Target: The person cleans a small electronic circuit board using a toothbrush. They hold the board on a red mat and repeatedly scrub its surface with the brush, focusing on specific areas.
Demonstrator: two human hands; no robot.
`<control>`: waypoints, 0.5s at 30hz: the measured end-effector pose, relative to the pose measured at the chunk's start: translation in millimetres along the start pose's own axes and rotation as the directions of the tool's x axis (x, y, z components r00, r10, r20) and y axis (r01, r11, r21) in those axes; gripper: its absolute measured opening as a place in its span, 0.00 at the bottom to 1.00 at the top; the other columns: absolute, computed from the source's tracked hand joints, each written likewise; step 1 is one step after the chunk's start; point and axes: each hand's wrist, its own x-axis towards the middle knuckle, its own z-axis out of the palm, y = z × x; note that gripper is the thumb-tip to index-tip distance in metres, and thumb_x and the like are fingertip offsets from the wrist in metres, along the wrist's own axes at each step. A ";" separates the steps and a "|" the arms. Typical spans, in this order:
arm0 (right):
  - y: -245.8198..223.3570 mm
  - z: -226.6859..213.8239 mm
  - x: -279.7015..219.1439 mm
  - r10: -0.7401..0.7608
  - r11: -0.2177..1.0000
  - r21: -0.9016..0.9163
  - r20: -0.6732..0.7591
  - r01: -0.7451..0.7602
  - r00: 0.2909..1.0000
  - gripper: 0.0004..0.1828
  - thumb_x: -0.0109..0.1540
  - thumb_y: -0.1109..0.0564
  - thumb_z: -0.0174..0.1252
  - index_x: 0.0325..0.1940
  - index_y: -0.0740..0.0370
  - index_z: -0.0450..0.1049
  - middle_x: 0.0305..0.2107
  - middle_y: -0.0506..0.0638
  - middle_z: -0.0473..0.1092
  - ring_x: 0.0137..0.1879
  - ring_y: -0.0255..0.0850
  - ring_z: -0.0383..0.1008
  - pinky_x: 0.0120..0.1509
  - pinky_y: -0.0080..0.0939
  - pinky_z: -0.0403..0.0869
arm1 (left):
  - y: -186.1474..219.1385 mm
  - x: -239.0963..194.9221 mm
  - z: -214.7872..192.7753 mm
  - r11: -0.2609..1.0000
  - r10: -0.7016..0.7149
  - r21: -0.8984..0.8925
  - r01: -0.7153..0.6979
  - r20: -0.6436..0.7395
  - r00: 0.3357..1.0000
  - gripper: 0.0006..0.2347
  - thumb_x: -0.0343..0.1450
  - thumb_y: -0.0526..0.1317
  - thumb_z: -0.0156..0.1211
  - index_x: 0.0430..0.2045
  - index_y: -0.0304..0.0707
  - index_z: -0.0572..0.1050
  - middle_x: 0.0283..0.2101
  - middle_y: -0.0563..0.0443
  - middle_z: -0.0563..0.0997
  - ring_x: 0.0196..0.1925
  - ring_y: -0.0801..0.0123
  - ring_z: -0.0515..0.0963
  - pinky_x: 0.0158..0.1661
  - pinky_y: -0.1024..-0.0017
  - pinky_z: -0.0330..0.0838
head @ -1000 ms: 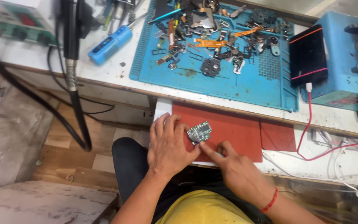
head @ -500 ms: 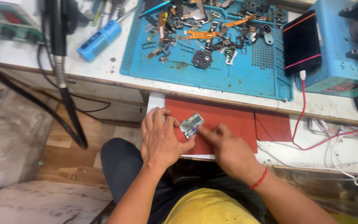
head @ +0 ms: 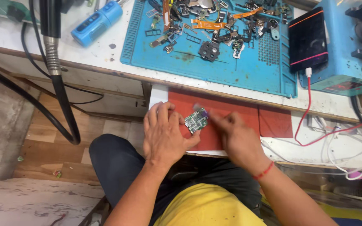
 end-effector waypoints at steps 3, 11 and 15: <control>-1.1 0.7 1.4 -0.014 0.999 -0.029 -0.025 0.013 1.000 0.34 0.60 0.65 0.49 0.71 0.47 0.67 0.43 0.59 0.70 0.38 0.59 0.76 0.40 0.57 0.75 | -0.2 -0.3 -3.8 1.000 0.001 0.000 -0.001 0.001 1.000 0.20 0.57 0.52 0.73 0.31 0.37 0.77 0.51 0.43 0.71 0.62 0.50 0.65 0.62 0.50 0.57; -4.9 2.6 1.5 -0.016 1.000 -0.019 0.158 0.020 0.987 0.38 0.55 0.64 0.53 0.70 0.45 0.66 0.43 0.58 0.70 0.39 0.59 0.77 0.39 0.56 0.76 | -4.2 1.6 -5.8 0.996 0.089 0.000 -0.089 -0.027 0.996 0.20 0.58 0.51 0.71 0.36 0.37 0.79 0.53 0.41 0.71 0.62 0.46 0.65 0.61 0.47 0.56; -8.0 -16.0 -10.1 0.113 0.991 -0.090 0.108 -0.104 0.988 0.38 0.58 0.65 0.50 0.73 0.45 0.65 0.45 0.58 0.70 0.39 0.58 0.77 0.41 0.56 0.76 | 2.2 -4.3 -3.8 0.998 0.060 -0.024 -0.061 -0.016 0.998 0.20 0.58 0.52 0.72 0.34 0.36 0.78 0.53 0.41 0.72 0.61 0.46 0.66 0.60 0.47 0.58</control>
